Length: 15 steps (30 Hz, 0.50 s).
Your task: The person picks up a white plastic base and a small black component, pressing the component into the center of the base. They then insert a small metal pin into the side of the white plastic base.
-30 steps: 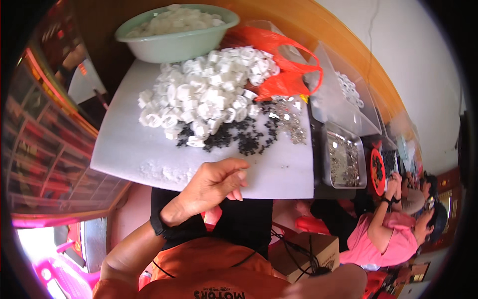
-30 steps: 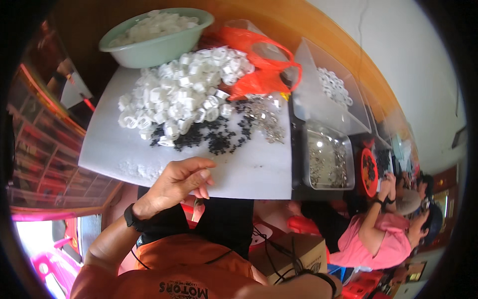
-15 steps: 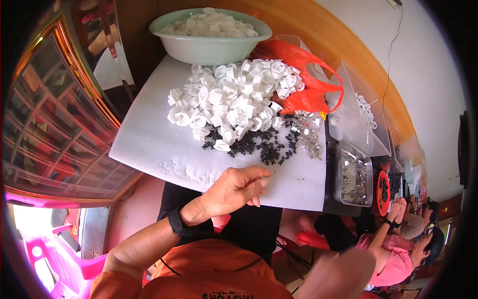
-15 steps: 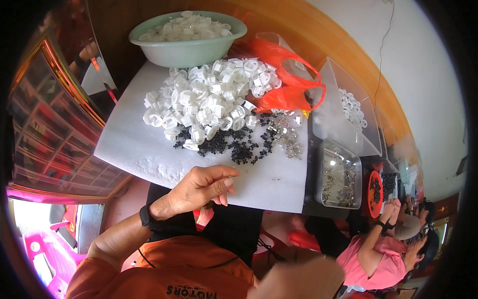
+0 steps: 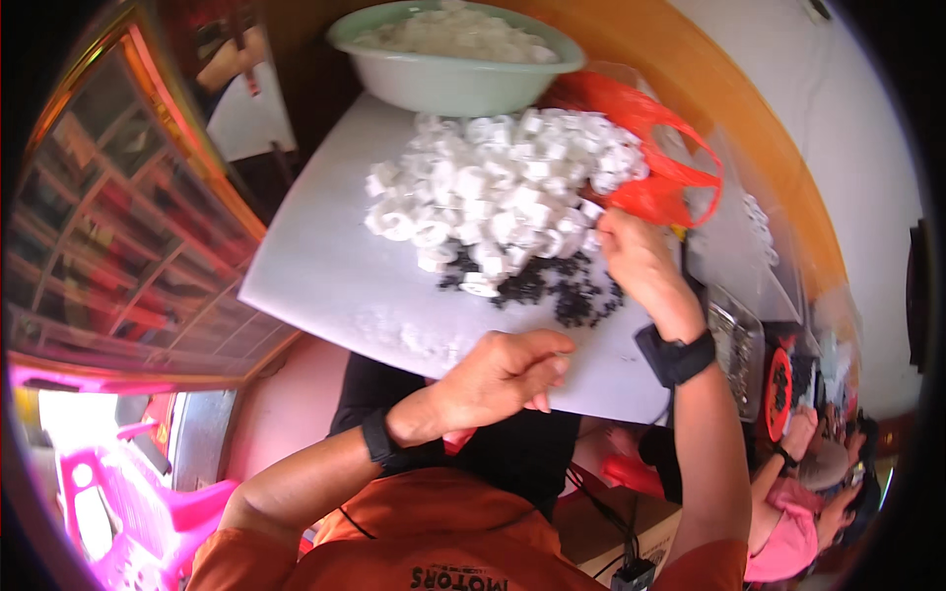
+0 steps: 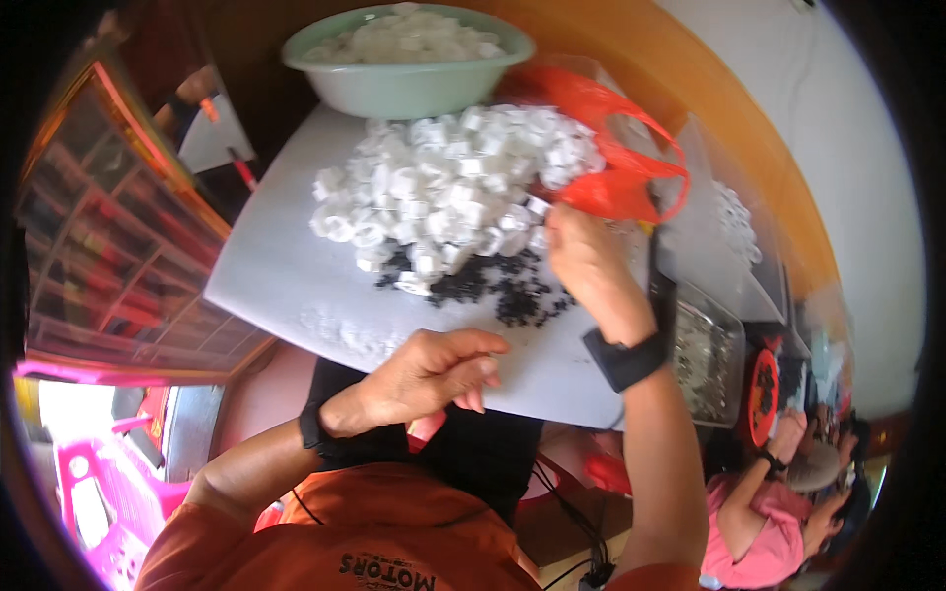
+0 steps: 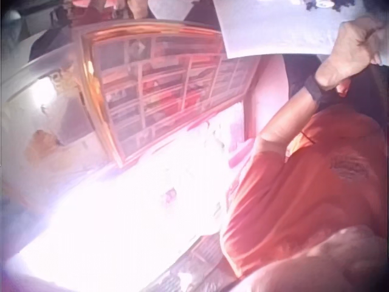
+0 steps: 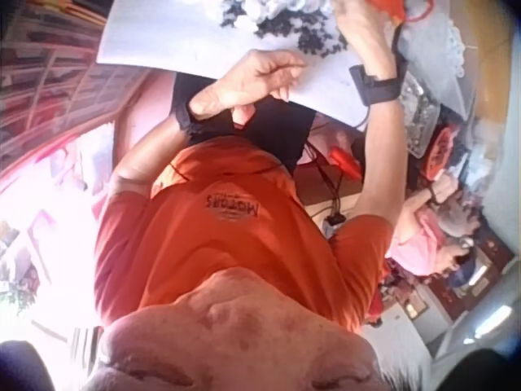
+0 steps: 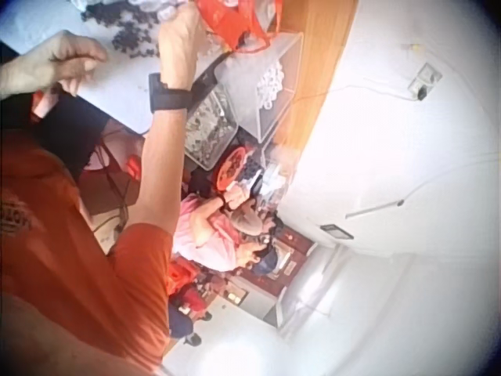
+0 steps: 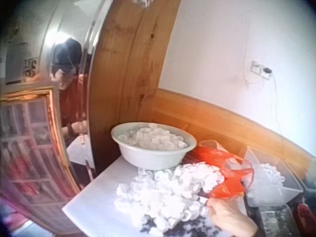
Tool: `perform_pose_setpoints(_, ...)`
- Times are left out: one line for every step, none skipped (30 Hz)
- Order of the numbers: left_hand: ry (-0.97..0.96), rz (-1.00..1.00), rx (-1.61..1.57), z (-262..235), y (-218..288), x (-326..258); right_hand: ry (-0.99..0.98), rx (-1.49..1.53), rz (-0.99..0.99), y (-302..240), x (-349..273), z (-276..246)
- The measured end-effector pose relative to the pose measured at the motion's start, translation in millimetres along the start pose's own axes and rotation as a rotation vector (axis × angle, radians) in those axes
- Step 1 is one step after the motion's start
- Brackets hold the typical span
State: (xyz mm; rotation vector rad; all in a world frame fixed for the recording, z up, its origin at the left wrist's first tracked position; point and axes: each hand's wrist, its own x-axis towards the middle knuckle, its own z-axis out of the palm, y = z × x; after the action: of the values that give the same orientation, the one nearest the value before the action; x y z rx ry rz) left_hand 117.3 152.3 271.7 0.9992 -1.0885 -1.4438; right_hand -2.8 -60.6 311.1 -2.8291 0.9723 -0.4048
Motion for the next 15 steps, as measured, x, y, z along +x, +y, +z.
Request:
perform_pose_setpoints(0.003,0.020,-0.034,0,-3,0,-0.018,-0.049,-0.004,8,1,4)
perform_pose_setpoints(-0.002,0.043,-0.020,-1,-3,0,-0.029,-0.044,0.034,0,2,1)
perform_pose_setpoints(-0.025,0.066,-0.007,0,-3,4,0.036,-0.026,-0.006,11,-2,4)
perform_pose_setpoints(-0.033,0.068,0.014,-1,0,4,0.037,0.050,-0.003,13,-3,4)
perform_pose_setpoints(-0.049,0.079,0.036,-2,6,3,-0.018,0.096,0.068,12,-3,0)
perform_pose_setpoints(-0.055,0.085,-0.022,1,3,6,-0.058,0.097,0.164,8,-3,-5)
perform_pose_setpoints(-0.052,0.080,-0.023,-1,2,6,-0.096,0.095,0.263,4,-3,-7)
perform_pose_setpoints(-0.043,0.068,-0.009,-3,2,5,-0.097,0.097,0.267,2,-2,-6)
perform_pose_setpoints(-0.051,0.063,-0.002,-2,4,6,-0.073,0.027,0.201,2,-4,-10)
perform_pose_setpoints(-0.046,0.041,0.002,-2,4,6,-0.050,-0.045,0.139,1,-8,-16)
perform_pose_setpoints(-0.073,0.046,-0.003,-1,3,5,-0.044,-0.063,0.161,-3,-15,-24)
perform_pose_setpoints(-0.047,0.040,-0.021,-1,-1,4,-0.048,0.035,0.167,-15,-24,-35)
perform_pose_setpoints(-0.015,0.035,-0.035,-1,-2,2,-0.049,0.135,0.168,-33,-32,-48)
perform_pose_setpoints(-0.009,0.018,-0.038,-4,-2,1,-0.197,0.345,0.153,-57,-47,-62)
perform_pose_setpoints(-0.018,0.014,-0.041,-7,-2,0,-0.344,0.562,0.132,-84,-65,-76)
